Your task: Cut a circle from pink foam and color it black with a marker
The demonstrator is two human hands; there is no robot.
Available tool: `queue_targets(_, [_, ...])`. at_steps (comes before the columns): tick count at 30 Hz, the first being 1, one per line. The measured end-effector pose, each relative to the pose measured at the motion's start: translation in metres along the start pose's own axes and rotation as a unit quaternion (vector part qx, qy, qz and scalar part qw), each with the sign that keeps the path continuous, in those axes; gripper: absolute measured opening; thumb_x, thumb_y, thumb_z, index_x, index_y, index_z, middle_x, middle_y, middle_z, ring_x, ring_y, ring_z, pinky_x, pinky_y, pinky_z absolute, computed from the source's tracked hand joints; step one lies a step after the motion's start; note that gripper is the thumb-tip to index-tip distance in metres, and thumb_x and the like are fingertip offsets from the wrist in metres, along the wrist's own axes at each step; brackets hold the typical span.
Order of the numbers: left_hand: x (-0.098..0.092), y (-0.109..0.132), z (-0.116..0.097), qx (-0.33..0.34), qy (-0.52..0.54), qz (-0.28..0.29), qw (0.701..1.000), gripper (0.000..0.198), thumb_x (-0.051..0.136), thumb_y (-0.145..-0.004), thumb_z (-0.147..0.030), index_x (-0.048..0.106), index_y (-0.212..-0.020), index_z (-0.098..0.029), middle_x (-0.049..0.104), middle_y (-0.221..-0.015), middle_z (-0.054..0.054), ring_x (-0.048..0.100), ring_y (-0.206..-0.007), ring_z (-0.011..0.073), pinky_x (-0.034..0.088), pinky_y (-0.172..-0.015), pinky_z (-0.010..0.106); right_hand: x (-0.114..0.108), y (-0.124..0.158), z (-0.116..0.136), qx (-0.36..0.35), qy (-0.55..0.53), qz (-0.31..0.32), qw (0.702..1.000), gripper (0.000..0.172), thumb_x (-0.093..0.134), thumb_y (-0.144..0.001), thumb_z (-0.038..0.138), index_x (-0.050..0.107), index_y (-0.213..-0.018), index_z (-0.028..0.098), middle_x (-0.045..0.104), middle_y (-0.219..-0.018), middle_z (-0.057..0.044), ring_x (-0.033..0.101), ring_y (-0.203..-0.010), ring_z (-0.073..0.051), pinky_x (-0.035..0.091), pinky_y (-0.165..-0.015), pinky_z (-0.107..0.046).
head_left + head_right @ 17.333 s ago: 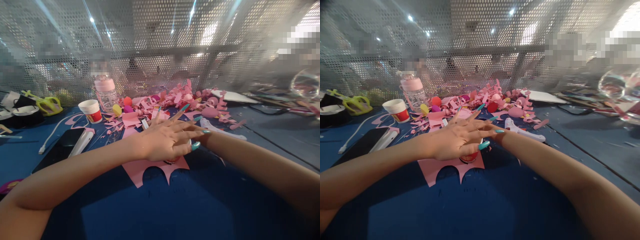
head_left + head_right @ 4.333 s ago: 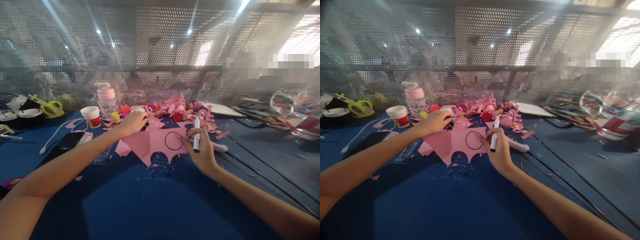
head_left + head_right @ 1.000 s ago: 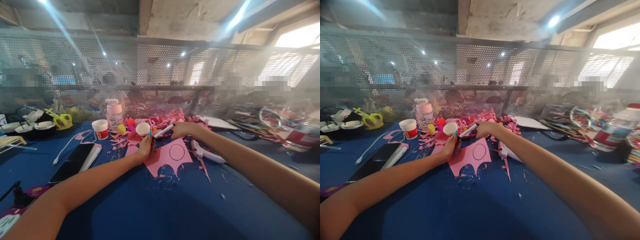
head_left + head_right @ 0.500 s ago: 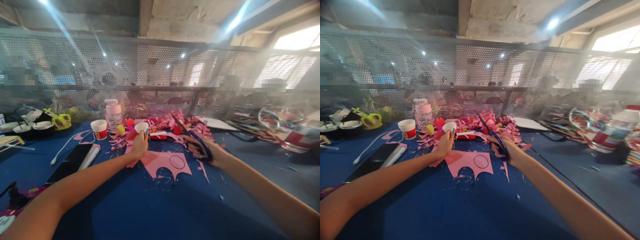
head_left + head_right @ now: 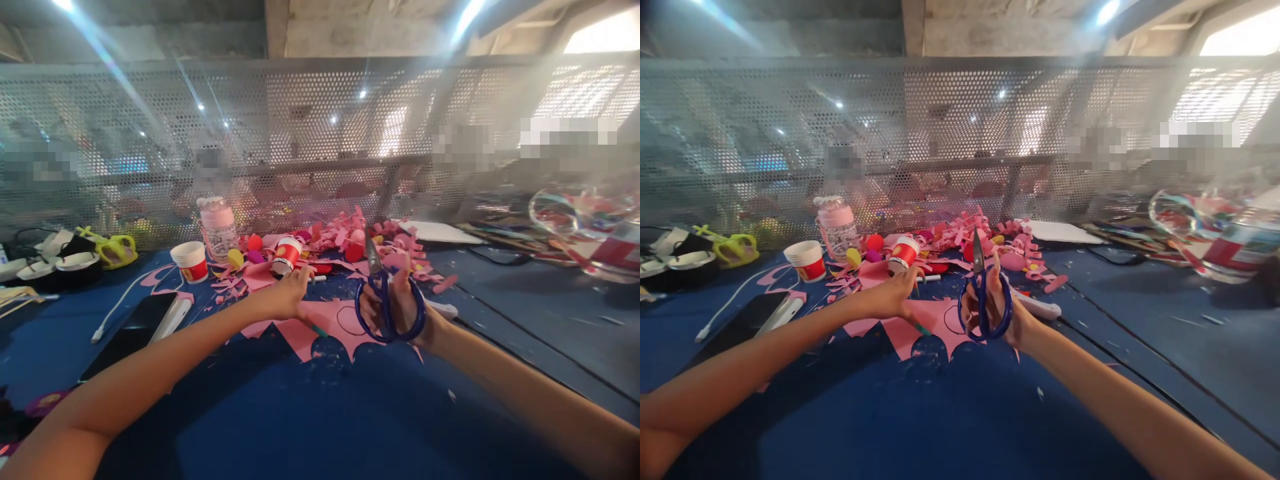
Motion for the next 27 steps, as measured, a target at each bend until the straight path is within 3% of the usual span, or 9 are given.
queue_targets(3, [0.006, -0.002, 0.007, -0.024, 0.028, 0.040, 0.999, 0.068, 0.074, -0.057, -0.031, 0.038, -0.112, -0.016, 0.057, -0.076, 0.002, 0.055, -0.062, 0.0188, 0.039, -0.052, 0.025, 0.012, 0.001, -0.008, 0.103, -0.267, 0.076, 0.955, 0.066, 0.019, -0.069, 0.083, 0.041, -0.065, 0.022, 0.060, -0.068, -0.007, 0.063, -0.068, -0.021, 0.050, -0.064, -0.036])
queue_targets(6, [0.005, -0.004, 0.004, -0.013, 0.061, 0.079, 0.995, 0.061, 0.071, -0.060, -0.030, 0.040, -0.111, -0.017, 0.055, -0.072, -0.002, 0.054, -0.059, 0.0155, 0.037, -0.049, 0.022, 0.012, -0.001, -0.002, 0.111, -0.332, 0.069, 0.934, 0.067, 0.040, -0.057, 0.086, 0.050, -0.074, 0.022, 0.064, -0.090, -0.011, 0.062, -0.087, -0.025, 0.048, -0.080, -0.042])
queue_targets(8, [-0.006, -0.006, 0.000, 0.007, 0.072, 0.066, 0.995, 0.063, 0.071, -0.060, -0.031, 0.040, -0.113, -0.016, 0.057, -0.083, 0.002, 0.057, -0.072, 0.0186, 0.041, -0.056, 0.024, 0.010, -0.001, 0.001, 0.112, -0.308, 0.039, 0.944, 0.063, 0.051, -0.055, 0.082, 0.050, -0.072, 0.022, 0.064, -0.091, -0.010, 0.062, -0.083, -0.024, 0.050, -0.076, -0.040])
queue_targets(10, [-0.026, -0.010, -0.001, 0.029, 0.078, 0.018, 0.996, 0.068, 0.074, -0.059, -0.031, 0.039, -0.117, -0.017, 0.056, -0.097, 0.007, 0.057, -0.089, 0.0228, 0.045, -0.068, 0.029, 0.010, -0.001, 0.003, 0.121, -0.294, 0.021, 0.948, 0.060, 0.052, -0.057, 0.080, 0.048, -0.066, 0.021, 0.063, -0.080, -0.007, 0.062, -0.065, -0.020, 0.052, -0.060, -0.035])
queue_targets(14, [-0.072, -0.012, 0.002, 0.083, 0.147, -0.101, 0.981, 0.073, 0.075, -0.063, -0.031, 0.037, -0.124, -0.023, 0.056, -0.107, 0.008, 0.054, -0.103, 0.0256, 0.045, -0.085, 0.038, 0.005, -0.002, 0.011, 0.081, -0.266, -0.009, 0.960, 0.055, 0.045, -0.068, 0.075, 0.046, -0.059, 0.020, 0.053, -0.058, 0.000, 0.047, -0.040, -0.011, 0.039, -0.034, -0.024])
queue_targets(17, [-0.093, -0.011, 0.008, 0.098, 0.235, -0.138, 0.957, 0.072, 0.073, -0.067, -0.030, 0.034, -0.127, -0.025, 0.059, -0.105, 0.008, 0.058, -0.098, 0.0248, 0.050, -0.079, 0.040, 0.001, 0.002, 0.012, 0.060, -0.172, -0.016, 0.983, 0.052, 0.040, -0.077, 0.069, 0.049, -0.064, 0.020, 0.049, -0.053, 0.001, 0.042, -0.041, -0.010, 0.036, -0.037, -0.022])
queue_targets(20, [-0.107, -0.007, 0.008, 0.117, 0.292, -0.181, 0.932, 0.067, 0.073, -0.069, -0.028, 0.038, -0.126, -0.025, 0.059, -0.111, 0.009, 0.057, -0.103, 0.0255, 0.051, -0.082, 0.041, 0.004, 0.009, 0.008, 0.095, -0.055, 0.006, 0.994, 0.048, 0.037, -0.081, 0.065, 0.047, -0.067, 0.020, 0.046, -0.055, 0.003, 0.039, -0.044, -0.010, 0.035, -0.041, -0.022])
queue_targets(24, [-0.117, -0.001, -0.003, 0.161, 0.276, -0.243, 0.916, 0.058, 0.074, -0.067, -0.024, 0.050, -0.120, -0.022, 0.050, -0.129, 0.009, 0.040, -0.125, 0.0274, 0.035, -0.104, 0.047, 0.012, 0.016, 0.019, 0.107, 0.032, 0.034, 0.993, 0.047, 0.038, -0.080, 0.066, 0.044, -0.069, 0.020, 0.038, -0.055, 0.005, 0.035, -0.045, -0.010, 0.031, -0.042, -0.024])
queue_targets(27, [-0.115, 0.000, -0.010, 0.173, 0.299, -0.238, 0.908, 0.058, 0.074, -0.067, -0.022, 0.051, -0.121, -0.021, 0.046, -0.134, 0.008, 0.035, -0.129, 0.0280, 0.029, -0.108, 0.049, 0.012, 0.018, 0.032, 0.103, 0.092, 0.017, 0.990, 0.046, 0.039, -0.080, 0.064, 0.044, -0.066, 0.020, 0.034, -0.052, 0.005, 0.034, -0.046, -0.010, 0.029, -0.043, -0.023])
Point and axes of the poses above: each hand's wrist, its own y-axis away from the middle knuckle, its own x-axis out of the palm, z = x × y, the point moved 7 cm from there along -y, towards the middle knuckle
